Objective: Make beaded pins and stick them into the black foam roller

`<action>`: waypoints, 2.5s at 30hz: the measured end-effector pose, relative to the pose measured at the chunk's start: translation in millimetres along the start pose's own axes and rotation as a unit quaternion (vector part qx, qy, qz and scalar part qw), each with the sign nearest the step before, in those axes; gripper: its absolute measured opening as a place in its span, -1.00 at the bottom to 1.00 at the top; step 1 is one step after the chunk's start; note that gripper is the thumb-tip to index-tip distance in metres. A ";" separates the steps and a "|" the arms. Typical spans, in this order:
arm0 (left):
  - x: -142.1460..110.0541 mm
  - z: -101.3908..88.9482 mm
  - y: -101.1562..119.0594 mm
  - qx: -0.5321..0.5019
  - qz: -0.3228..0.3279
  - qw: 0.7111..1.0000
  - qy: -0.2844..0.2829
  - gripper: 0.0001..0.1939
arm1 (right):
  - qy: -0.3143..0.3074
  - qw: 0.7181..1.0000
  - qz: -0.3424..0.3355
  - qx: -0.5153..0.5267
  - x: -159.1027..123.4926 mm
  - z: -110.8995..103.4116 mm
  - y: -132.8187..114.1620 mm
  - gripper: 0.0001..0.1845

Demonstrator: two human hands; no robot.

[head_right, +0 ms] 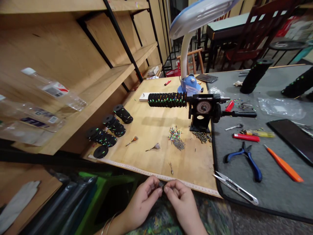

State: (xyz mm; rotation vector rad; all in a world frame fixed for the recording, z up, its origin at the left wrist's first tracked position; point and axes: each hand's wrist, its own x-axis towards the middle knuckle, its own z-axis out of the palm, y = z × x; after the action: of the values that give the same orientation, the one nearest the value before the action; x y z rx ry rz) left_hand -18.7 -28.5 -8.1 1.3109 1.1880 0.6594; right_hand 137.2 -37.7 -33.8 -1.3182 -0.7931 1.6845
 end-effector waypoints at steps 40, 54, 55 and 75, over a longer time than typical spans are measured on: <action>22.6 -3.7 15.3 -0.177 -0.037 0.981 0.076 -0.69 | 0.001 0.991 -0.102 -0.090 -8.9 -0.3 -5.6 -0.80; 17.6 -19.2 5.9 -0.140 -0.055 0.987 0.050 -0.68 | 0.007 0.994 -0.097 -0.052 -5.3 -12.2 7.6 -0.68; 17.1 -15.3 5.4 -0.127 -0.048 0.990 0.036 -0.67 | 0.005 0.994 -0.097 -0.050 -5.9 -11.2 6.1 -0.67; 14.1 -12.0 47.2 0.138 0.094 0.985 0.040 -0.81 | -0.114 0.991 -0.038 -0.058 -4.3 -2.2 -49.1 -0.55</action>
State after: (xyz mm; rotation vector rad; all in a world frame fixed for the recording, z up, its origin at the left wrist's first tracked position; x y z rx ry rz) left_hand -13.7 -1.5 34.5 1.6581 1.2634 0.7057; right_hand 151.0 -19.3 9.9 -1.1688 -1.0766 1.7706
